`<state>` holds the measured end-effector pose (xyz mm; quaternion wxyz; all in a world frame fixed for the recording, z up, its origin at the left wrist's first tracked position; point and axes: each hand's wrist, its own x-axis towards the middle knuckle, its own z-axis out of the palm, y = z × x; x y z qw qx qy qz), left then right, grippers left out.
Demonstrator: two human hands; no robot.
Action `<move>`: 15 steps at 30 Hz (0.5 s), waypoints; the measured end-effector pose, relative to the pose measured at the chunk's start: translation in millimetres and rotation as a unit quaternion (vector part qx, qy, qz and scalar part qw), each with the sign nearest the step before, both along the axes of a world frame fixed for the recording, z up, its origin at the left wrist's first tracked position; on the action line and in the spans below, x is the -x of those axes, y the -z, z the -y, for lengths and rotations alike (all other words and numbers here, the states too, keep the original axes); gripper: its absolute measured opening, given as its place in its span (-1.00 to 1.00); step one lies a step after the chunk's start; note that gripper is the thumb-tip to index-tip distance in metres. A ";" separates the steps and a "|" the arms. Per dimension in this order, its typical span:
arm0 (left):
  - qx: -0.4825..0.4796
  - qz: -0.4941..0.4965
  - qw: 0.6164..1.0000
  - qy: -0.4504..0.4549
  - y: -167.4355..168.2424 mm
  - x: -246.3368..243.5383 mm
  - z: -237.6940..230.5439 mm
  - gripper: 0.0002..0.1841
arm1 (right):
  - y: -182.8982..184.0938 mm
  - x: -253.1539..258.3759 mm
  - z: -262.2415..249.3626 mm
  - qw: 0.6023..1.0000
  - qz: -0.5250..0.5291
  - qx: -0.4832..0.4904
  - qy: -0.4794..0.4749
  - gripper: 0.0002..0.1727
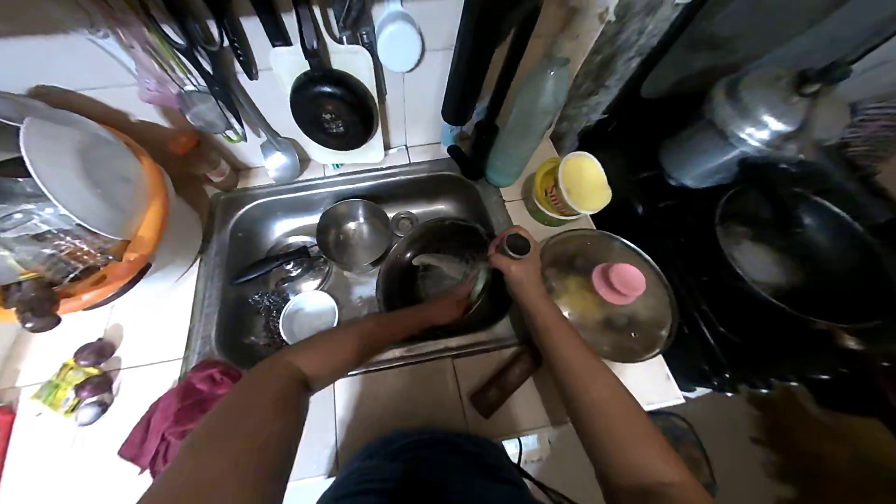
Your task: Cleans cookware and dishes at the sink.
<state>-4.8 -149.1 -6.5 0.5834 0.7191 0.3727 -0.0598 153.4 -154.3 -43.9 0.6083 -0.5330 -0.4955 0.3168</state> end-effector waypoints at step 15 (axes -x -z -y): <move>-0.331 -0.125 0.934 -0.056 149.9 0.7 -126.4 -0.06 | -5.4 -11.7 -6.4 0.993 -0.053 0.095 -0.037 -0.61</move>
